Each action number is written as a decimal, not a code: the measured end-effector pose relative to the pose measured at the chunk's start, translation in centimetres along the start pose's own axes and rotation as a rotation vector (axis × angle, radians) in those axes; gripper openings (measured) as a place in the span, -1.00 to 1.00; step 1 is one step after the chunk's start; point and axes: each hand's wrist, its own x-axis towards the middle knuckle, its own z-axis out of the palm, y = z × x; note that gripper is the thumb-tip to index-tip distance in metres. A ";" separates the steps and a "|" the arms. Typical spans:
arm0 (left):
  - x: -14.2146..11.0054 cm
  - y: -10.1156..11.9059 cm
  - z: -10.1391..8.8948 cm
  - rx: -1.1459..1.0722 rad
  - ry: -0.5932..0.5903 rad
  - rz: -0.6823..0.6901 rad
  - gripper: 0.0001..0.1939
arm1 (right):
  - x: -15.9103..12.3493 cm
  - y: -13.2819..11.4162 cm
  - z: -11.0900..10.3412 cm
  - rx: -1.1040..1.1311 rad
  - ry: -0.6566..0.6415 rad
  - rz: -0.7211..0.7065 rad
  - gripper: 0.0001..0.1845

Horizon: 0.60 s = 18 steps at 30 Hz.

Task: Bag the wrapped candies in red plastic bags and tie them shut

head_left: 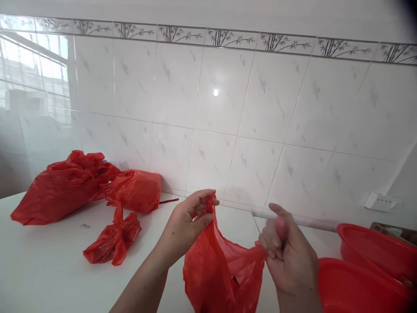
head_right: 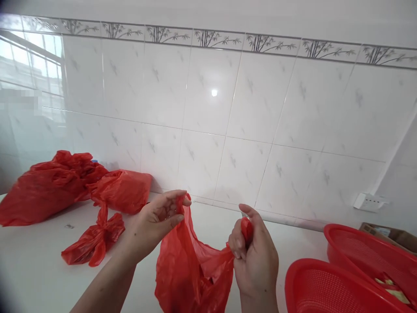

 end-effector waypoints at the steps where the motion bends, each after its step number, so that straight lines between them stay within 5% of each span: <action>1: -0.1 0.0 0.0 0.053 0.026 0.009 -0.62 | 0.1 -0.2 0.4 -0.050 -0.005 0.011 -0.64; 6: -0.1 -0.1 -0.4 0.343 0.143 0.189 -0.83 | -0.6 -0.7 1.7 -0.391 -0.025 0.102 -0.42; 10: -0.2 -0.1 -0.4 0.425 0.159 0.332 -0.83 | -1.4 -0.1 1.6 -0.560 -0.181 0.152 -0.34; 14: -0.6 0.4 0.0 0.393 0.095 0.334 -0.82 | -1.7 0.5 1.4 -0.644 -0.433 0.234 -0.28; 18: -1.0 0.9 0.8 0.359 -0.010 0.288 -0.84 | -1.9 0.9 1.5 -0.626 -0.543 0.326 -0.22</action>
